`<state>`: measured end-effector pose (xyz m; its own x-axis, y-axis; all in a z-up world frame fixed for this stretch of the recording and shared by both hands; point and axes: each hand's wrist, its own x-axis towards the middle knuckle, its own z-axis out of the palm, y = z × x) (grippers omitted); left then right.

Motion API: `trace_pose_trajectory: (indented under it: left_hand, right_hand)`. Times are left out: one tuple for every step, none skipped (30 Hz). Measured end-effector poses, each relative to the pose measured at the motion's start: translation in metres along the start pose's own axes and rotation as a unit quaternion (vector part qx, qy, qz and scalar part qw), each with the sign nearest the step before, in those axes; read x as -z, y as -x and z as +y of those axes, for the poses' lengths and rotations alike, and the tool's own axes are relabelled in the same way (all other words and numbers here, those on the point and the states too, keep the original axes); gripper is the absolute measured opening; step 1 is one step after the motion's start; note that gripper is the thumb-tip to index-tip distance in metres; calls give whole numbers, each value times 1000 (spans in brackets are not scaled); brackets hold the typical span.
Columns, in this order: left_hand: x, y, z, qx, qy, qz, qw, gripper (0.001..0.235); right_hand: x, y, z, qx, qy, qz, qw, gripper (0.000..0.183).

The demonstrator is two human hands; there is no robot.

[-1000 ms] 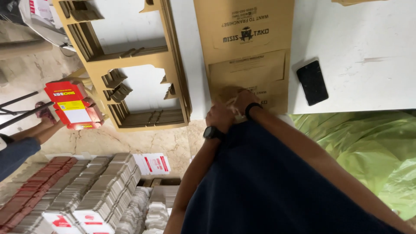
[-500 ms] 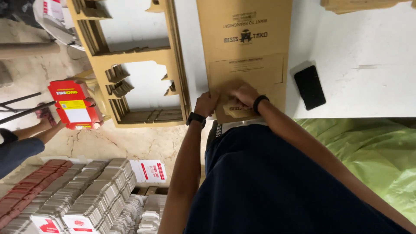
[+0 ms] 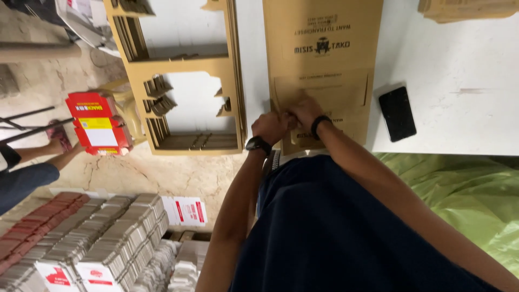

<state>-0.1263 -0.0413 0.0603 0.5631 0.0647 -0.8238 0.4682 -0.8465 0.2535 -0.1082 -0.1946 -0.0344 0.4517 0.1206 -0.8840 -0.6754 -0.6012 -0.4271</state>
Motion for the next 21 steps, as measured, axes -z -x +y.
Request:
trace_pose_trajectory:
  left_hand:
    - [4,-2,-7,22,66,-19,997,57]
    - [-2,-5,-14,21,64,-20,998,57]
    - [-8,-9,-21,26,147,-27,988,53]
    - [-15,-13,-26,30,228,-37,972,49]
    - [-7,-11,-21,30,227,-40,973,49]
    - [1,-7,-17,19,209,-41,977,42]
    - [10,-4,-13,8,192,-43,980,38]
    - [1,-10,-19,8,189,-45,981,38]
    - [-8,-17,-24,-11,170,-15,985,40]
    - [-16,-26,-27,-30,151,16,988,42]
    - [-25,-31,-26,-32,150,16,988,42]
    - [-35,-34,-26,-45,37,62,996,47]
    - [-47,-37,-26,-58,-76,108,990,52]
    - [-46,-37,-26,-56,-77,102,990,52]
    - [-45,-37,-26,-66,-94,76,990,54]
    - [-41,-41,-24,-80,-110,55,989,58]
    - [-19,-27,-10,-81,-111,54,989,58]
    - [3,-12,4,-84,-140,14,987,54]
    - [25,2,18,-86,-169,-27,981,52]
    - [18,-1,13,-86,-171,-30,981,52]
    - [10,-5,7,-96,-162,-14,982,48]
  right_hand:
    - [-3,-21,21,-31,-92,-33,995,36]
    - [7,13,-6,-32,-94,-32,995,36]
    - [18,46,-33,-17,5,-76,997,33]
    - [31,80,-58,-4,104,-118,988,34]
    - [35,80,-61,-7,102,-117,988,34]
    - [36,81,-65,-4,117,-113,987,34]
    - [38,82,-68,0,132,-110,985,35]
    - [34,80,-65,-2,129,-109,986,35]
    - [31,78,-63,0,146,-98,984,38]
    - [29,74,-61,5,164,-85,983,41]
    - [28,67,-58,4,162,-84,983,41]
    - [25,62,-53,5,174,-74,982,38]
    - [22,57,-48,7,187,-65,980,36]
    - [23,59,-49,2,185,-69,980,36]
    - [23,60,-49,3,173,-68,983,34]
    - [26,59,-52,7,162,-63,985,33]
    - [23,50,-44,6,161,-63,985,33]
    - [20,42,-35,13,176,-73,982,34]
    - [18,34,-27,20,192,-84,978,36]
    - [15,33,-25,17,189,-85,978,36]
    - [13,32,-23,10,193,-90,977,36]
